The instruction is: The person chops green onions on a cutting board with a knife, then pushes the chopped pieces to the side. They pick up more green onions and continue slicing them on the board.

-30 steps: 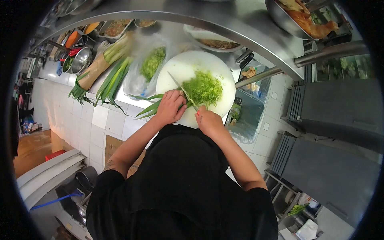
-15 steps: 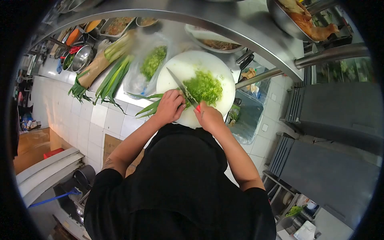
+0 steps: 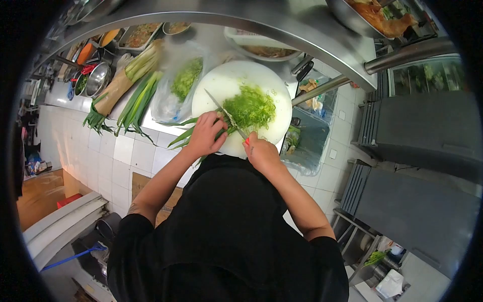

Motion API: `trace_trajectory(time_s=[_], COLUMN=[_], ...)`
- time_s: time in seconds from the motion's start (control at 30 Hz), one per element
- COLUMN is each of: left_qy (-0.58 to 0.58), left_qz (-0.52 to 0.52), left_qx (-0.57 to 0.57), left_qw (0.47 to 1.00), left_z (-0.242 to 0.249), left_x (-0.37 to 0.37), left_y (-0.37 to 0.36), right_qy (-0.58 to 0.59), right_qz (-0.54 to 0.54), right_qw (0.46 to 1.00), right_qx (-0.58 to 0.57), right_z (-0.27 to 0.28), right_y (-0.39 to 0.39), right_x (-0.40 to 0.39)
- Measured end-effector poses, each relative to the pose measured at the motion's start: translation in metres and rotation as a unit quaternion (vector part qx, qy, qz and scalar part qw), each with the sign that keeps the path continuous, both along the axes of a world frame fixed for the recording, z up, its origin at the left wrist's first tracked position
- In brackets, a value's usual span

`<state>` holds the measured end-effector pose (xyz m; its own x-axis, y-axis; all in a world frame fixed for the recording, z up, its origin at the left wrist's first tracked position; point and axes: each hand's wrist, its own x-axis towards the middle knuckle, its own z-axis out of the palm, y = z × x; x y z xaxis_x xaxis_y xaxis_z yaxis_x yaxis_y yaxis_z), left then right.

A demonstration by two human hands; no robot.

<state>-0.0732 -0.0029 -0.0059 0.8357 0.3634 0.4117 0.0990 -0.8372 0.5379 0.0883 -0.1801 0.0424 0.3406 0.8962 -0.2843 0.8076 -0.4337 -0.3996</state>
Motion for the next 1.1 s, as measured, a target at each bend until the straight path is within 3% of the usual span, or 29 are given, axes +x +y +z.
trace_trajectory(time_s=[0.23,0.33,0.4,0.47,0.63,0.77,0.93,1.1], left_qy=[0.016,0.023,0.027,0.013,0.011,0.002,0.000,0.003], left_qz=[0.011,0.013,0.012,0.021,0.022,0.022,0.018,0.024], left_qx=[0.007,0.002,0.001,0.000,-0.006,0.002,-0.007,-0.006], left_qw=[1.000,1.000,1.000,1.000,1.000,1.000,1.000,1.000], left_z=[-0.005,-0.006,-0.007,-0.010,-0.008,-0.008,-0.008,-0.008], left_x=[0.001,0.003,0.002,0.003,0.004,0.003,0.004,0.004], left_y=[0.000,0.000,-0.001,0.000,0.000,0.000,0.001,-0.001], right_qy=[-0.013,-0.007,-0.005,-0.006,0.008,0.022,0.015,0.016], right_qz=[0.002,0.003,0.002,0.008,0.017,0.000,0.027,0.022], right_qw=[1.000,1.000,1.000,0.999,1.000,1.000,0.999,1.000], right_qx=[-0.014,0.001,0.015,0.031,-0.013,0.006,-0.007,-0.009], right_z=[0.042,0.038,-0.011,-0.021,0.034,-0.013,0.032,-0.012], right_y=[-0.002,0.000,0.012,0.020,0.007,0.016,0.016,0.022], right_x=[-0.013,-0.012,-0.004,0.003,-0.003,0.000,-0.001,0.004])
